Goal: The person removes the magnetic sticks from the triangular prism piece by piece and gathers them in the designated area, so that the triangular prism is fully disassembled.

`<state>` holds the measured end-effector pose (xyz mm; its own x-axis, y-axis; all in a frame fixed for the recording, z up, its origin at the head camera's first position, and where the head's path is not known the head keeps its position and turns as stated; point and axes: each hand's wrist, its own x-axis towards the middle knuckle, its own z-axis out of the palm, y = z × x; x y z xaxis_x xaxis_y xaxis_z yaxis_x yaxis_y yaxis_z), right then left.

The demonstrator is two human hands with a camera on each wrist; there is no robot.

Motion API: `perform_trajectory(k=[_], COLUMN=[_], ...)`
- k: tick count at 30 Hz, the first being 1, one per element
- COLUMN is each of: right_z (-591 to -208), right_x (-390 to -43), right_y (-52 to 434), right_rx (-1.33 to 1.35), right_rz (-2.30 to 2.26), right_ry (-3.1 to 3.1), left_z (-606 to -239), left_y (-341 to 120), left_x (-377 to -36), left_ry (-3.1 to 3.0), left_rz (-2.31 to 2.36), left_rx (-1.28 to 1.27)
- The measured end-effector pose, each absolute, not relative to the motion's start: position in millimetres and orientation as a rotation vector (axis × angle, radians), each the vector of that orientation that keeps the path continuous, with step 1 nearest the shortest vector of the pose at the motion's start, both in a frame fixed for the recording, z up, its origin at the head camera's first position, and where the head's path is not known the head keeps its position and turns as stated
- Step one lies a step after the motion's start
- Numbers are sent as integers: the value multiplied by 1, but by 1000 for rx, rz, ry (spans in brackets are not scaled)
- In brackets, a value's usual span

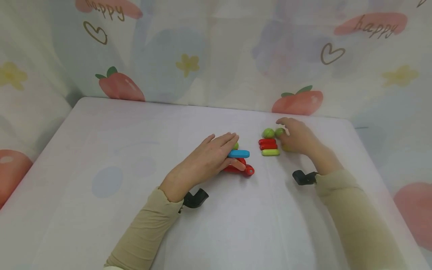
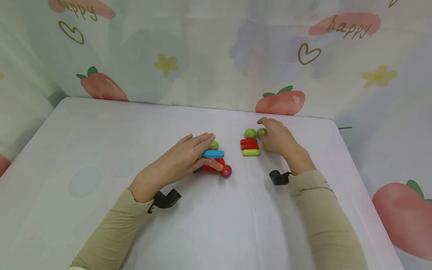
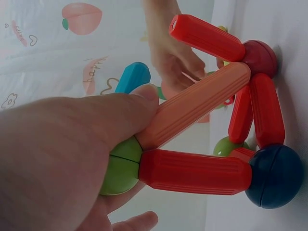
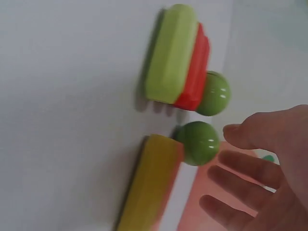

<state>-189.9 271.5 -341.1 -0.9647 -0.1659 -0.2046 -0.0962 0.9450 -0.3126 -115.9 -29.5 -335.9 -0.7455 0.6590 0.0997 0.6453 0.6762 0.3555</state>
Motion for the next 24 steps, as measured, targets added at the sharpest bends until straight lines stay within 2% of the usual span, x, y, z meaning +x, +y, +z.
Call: perform_trajectory(k=[11, 17, 24], right_z=[-314, -318, -331], right_x=[-151, -129, -107], right_y=[258, 248, 237], right_rx=[-247, -306, -529], right_rz=[-668, -782, -874], right_ry=[3043, 3097, 3132], left_z=[-336, -335, -335], left_y=[-30, -28, -27], left_x=[-116, -117, -117], left_ry=[2830, 2810, 2819], left_rz=[596, 585, 590], left_rx=[1120, 1103, 1094])
